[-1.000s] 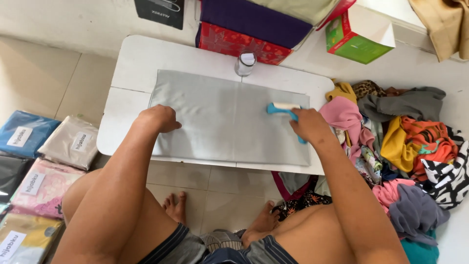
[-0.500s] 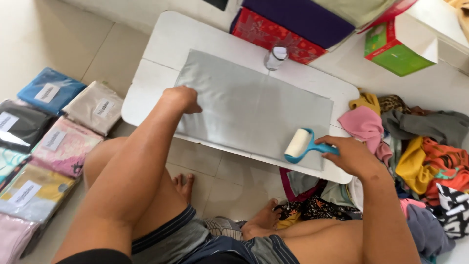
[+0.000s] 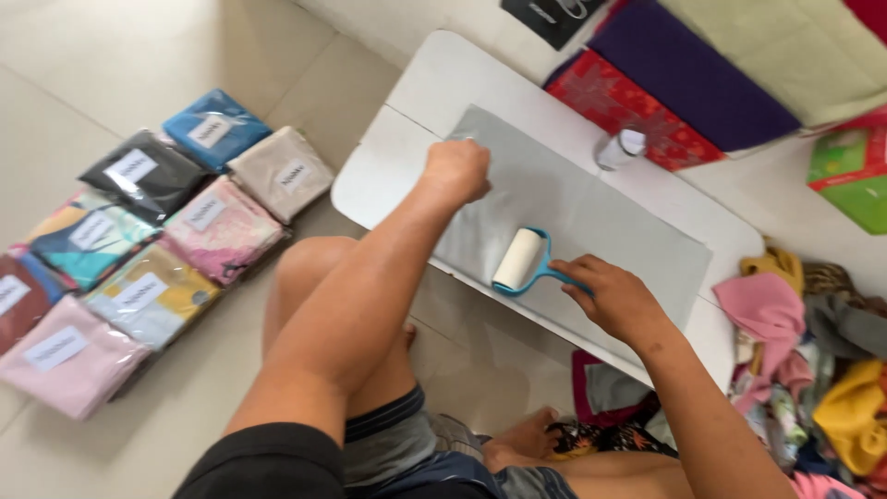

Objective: Cleaning a hijab with a lint roller and folding it neatly on a small table.

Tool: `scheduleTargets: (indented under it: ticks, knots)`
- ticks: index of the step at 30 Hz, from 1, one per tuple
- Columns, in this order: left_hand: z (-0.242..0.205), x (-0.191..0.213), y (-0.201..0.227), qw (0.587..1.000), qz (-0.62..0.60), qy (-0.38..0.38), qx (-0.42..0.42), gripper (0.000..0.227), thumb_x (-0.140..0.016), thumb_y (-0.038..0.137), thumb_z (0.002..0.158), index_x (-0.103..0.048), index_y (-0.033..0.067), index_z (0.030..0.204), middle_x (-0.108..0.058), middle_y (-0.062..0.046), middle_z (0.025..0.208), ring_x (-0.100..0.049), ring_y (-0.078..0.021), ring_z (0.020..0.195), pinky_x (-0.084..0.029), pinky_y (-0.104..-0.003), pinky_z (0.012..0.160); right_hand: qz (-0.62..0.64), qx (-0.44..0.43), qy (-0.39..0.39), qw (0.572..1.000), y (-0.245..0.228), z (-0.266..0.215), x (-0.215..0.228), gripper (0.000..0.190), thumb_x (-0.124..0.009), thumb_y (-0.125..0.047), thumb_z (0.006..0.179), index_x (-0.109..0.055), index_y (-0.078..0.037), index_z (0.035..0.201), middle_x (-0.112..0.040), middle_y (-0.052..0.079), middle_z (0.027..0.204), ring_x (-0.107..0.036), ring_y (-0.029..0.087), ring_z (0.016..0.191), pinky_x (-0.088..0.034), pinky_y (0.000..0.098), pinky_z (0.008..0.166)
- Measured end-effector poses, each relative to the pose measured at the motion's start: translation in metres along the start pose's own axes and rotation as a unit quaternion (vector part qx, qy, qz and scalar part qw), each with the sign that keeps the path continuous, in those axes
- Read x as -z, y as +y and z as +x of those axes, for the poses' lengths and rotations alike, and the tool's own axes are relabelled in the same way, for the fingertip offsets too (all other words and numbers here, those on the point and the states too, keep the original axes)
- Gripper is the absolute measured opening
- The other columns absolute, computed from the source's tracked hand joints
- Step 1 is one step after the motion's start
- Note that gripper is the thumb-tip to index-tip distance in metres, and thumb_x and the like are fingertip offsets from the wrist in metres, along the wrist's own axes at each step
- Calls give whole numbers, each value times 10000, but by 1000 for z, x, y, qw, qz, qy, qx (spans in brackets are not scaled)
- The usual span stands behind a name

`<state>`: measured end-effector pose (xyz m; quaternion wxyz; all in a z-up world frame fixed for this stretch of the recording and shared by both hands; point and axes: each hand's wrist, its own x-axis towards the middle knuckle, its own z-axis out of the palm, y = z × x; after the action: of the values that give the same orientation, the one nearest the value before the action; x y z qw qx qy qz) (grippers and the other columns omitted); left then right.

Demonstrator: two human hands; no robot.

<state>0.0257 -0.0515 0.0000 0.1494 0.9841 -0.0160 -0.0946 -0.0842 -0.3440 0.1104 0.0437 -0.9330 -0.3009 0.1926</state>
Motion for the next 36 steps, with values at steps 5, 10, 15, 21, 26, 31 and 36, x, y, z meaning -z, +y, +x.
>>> scheduleTargets:
  ticks: [5,10,15,21,26,31,36]
  knots:
    - [0,6,-7,997,-28,59,-35,383,-833,316,795,-781,30,1043,-737,-158,931,-744,-367,883,-600,-603,723,1,64,33,997,-56,79,-17,425,-605,-281,977,-581,-359,1394,-671,48,1145,-691,354,1028,-595,512,816]
    - [0,4,-6,997,-24,63,-40,365,-850,316,787,-782,42,1019,-731,-144,928,-740,-349,877,-609,-606,704,20,100,51,993,-82,124,-35,384,-608,-305,991,-609,-370,1369,-654,22,1121,-707,306,972,-591,428,788]
    - [4,5,-4,996,-29,67,-45,381,-860,314,776,-778,47,1034,-725,-143,936,-735,-356,893,-605,-619,723,89,95,23,991,-58,86,-17,438,-631,-222,978,-582,-279,1409,-668,123,1084,-678,421,964,-575,523,776]
    - [3,-5,-12,999,-18,-40,-26,413,-805,359,845,-772,14,1071,-738,-189,985,-739,-390,939,-587,-620,762,182,-28,-12,983,22,-13,2,482,-704,-131,892,-677,-254,1358,-734,126,1202,-667,415,1146,-511,505,977]
    - [7,-14,-13,998,-15,-67,-15,349,-797,319,842,-788,17,1015,-751,-212,890,-748,-395,866,-590,-623,714,167,-139,-25,976,104,-82,5,492,-734,-103,853,-722,-252,1321,-746,161,1236,-630,433,1228,-468,516,1063]
    - [-19,49,4,969,36,-235,62,295,-522,355,967,-655,220,1192,-665,32,1133,-668,-190,965,-468,-305,750,71,-299,-103,946,144,-97,29,431,-689,-207,918,-724,-337,1327,-771,-56,1174,-660,154,954,-486,285,885]
    - [-19,52,-4,970,35,-230,70,334,-467,227,925,-630,215,1216,-665,38,1123,-647,-178,936,-435,-291,699,79,-239,-12,968,130,-65,42,431,-649,-279,946,-663,-357,1370,-703,-10,1328,-633,195,1197,-457,338,1010]
